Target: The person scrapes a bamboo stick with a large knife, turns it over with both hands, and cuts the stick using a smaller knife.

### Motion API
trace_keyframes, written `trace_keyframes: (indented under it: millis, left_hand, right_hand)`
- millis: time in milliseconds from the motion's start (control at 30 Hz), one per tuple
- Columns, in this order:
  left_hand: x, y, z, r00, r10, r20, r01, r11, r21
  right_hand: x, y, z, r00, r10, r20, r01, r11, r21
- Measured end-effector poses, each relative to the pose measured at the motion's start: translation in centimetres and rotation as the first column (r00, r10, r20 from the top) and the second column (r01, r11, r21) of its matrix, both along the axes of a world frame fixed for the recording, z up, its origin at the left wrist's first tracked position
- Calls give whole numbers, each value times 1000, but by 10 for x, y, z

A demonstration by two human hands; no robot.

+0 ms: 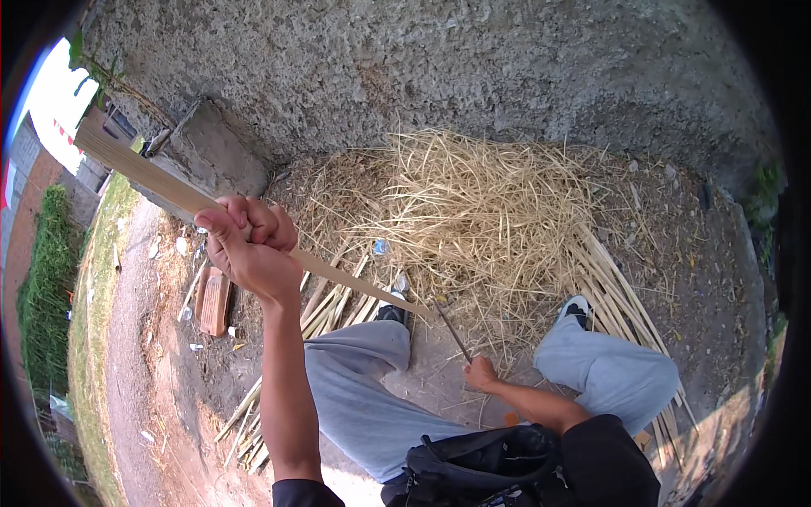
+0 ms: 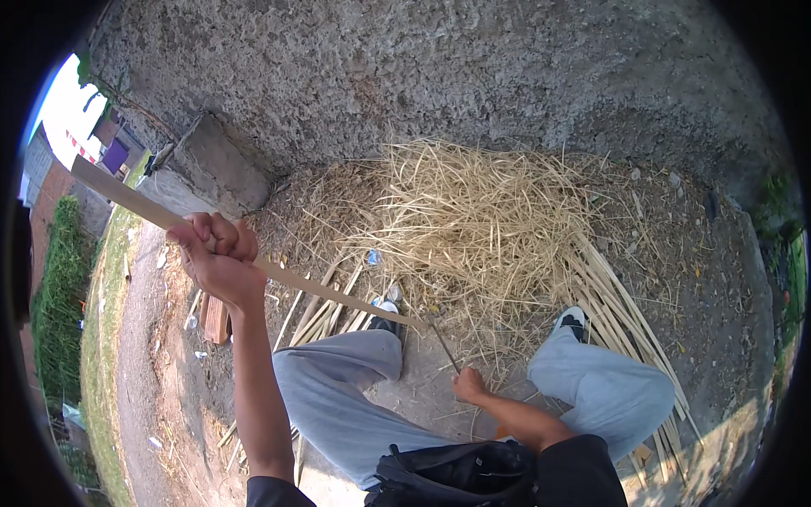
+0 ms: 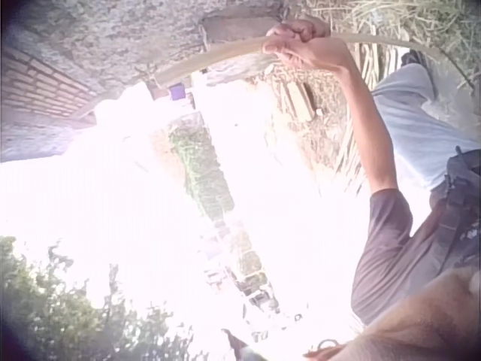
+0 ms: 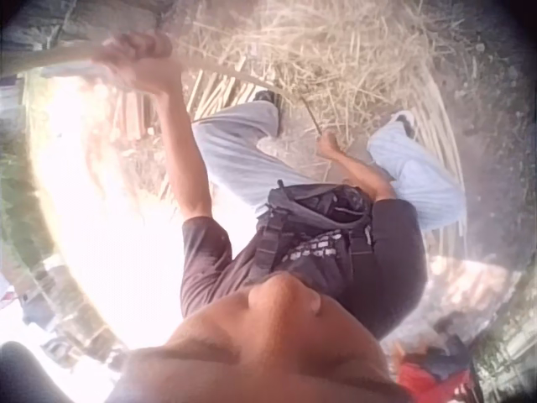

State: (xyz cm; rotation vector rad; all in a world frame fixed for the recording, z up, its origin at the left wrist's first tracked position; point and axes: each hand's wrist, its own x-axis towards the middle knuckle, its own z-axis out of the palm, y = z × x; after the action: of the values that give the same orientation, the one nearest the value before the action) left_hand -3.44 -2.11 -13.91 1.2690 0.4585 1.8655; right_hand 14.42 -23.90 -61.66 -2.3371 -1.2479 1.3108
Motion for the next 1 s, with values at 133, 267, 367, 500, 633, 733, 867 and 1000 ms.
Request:
trace_keyframes:
  millis: [133,267,367,500,633,733,867,1000]
  left_hand:
    - [-3,1,-3,1000,8,-4,-8,1000,-4]
    - [-4,1,-1,1000,-8,-13,7,999,-37]
    - [-6,-1,-4,998,-54,-38,55,998,17]
    - [9,5,2,999,-1,32,2,999,-48]
    - [14,6,1,987,-115,111,122,991,-59]
    - [15,5,-3,980,-200,13,201,980,-7]
    - [24,2,7,982,-86,-169,97,994,55]
    - [32,-1,9,992,-65,-112,68,997,23]
  right_hand:
    - [23,-11,-3,993,72,99,-66,996,-57]
    - [5,4,6,990,28,142,-31,999,24]
    - [9,10,4,996,33,-84,-47,985,-168]
    - [38,-8,-29,965,95,242,-117,990,76]
    - [29,14,23,999,-2,-36,0,998,-69]
    - [6,36,87,977,-112,-180,109,994,-31]
    - [-24,48,139,944,-107,-311,193,946,262]
    - [-40,51,143,954,-59,-294,212,825,523]
